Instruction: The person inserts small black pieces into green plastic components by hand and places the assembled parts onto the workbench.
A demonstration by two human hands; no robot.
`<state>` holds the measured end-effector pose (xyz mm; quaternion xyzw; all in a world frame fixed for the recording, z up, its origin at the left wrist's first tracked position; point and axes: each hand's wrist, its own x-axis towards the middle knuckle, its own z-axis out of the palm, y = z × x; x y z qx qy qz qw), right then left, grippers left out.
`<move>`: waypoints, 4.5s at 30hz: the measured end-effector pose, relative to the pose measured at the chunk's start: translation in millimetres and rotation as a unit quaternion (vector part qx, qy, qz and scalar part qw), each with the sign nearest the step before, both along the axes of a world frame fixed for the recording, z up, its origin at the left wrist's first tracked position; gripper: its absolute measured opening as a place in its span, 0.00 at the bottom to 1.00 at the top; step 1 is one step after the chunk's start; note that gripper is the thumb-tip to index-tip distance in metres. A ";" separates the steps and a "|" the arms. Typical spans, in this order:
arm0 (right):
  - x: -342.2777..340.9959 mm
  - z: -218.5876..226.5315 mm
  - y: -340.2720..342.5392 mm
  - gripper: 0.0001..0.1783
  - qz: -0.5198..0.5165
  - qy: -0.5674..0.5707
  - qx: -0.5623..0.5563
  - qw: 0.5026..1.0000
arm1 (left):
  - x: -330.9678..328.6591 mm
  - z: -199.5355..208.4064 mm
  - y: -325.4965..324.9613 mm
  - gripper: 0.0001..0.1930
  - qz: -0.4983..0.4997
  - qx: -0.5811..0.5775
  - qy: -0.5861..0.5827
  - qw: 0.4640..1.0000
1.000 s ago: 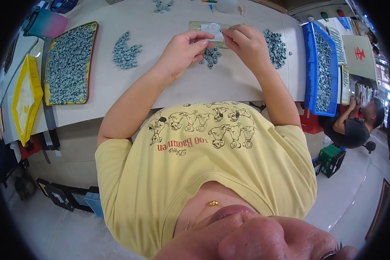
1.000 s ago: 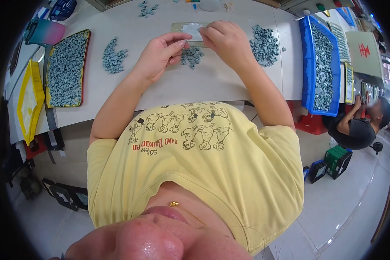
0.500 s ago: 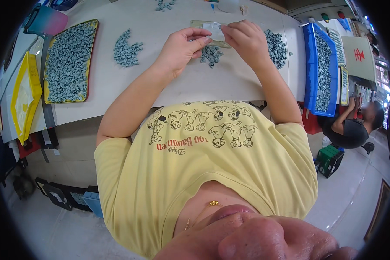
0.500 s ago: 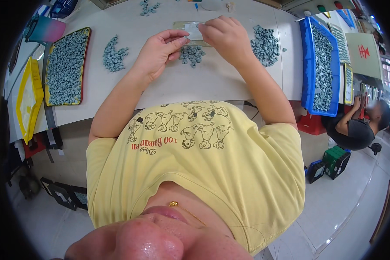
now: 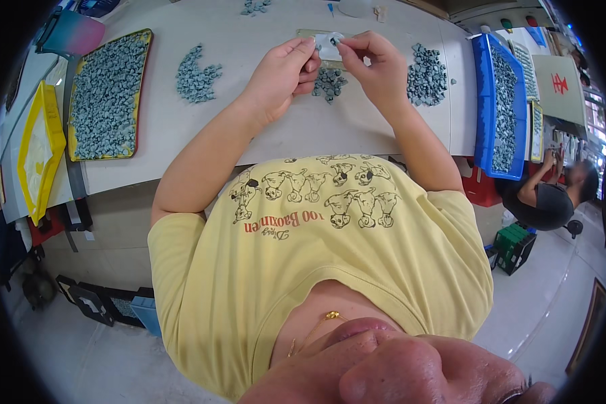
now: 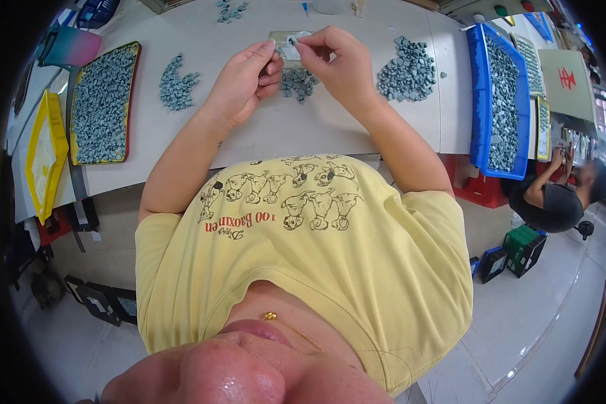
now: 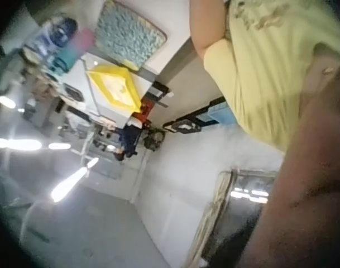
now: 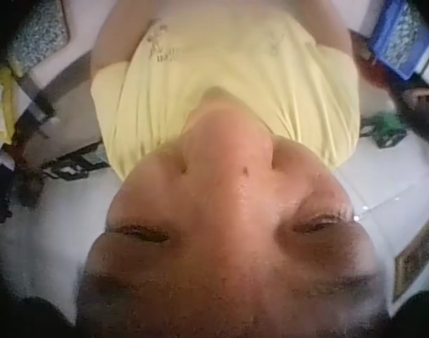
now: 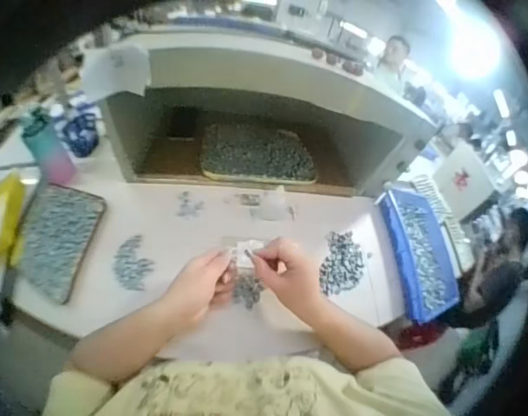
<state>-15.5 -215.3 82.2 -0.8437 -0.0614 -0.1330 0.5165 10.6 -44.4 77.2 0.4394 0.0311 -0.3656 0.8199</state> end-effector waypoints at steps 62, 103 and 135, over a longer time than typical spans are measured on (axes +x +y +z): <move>7.1 -4.0 -111.3 0.10 -0.051 0.081 -0.411 0.907 | 4.8 -6.6 -1.0 0.10 0.084 -0.005 -0.034 0.996; 4.6 -6.6 -37.0 0.13 0.070 -0.248 -0.386 0.886 | -1.8 -9.9 -5.8 0.10 0.076 0.026 -0.078 0.994; -3.8 4.2 -9.8 0.07 0.025 0.217 0.234 0.947 | -4.5 -8.2 -3.2 0.06 0.043 -0.019 -0.056 0.997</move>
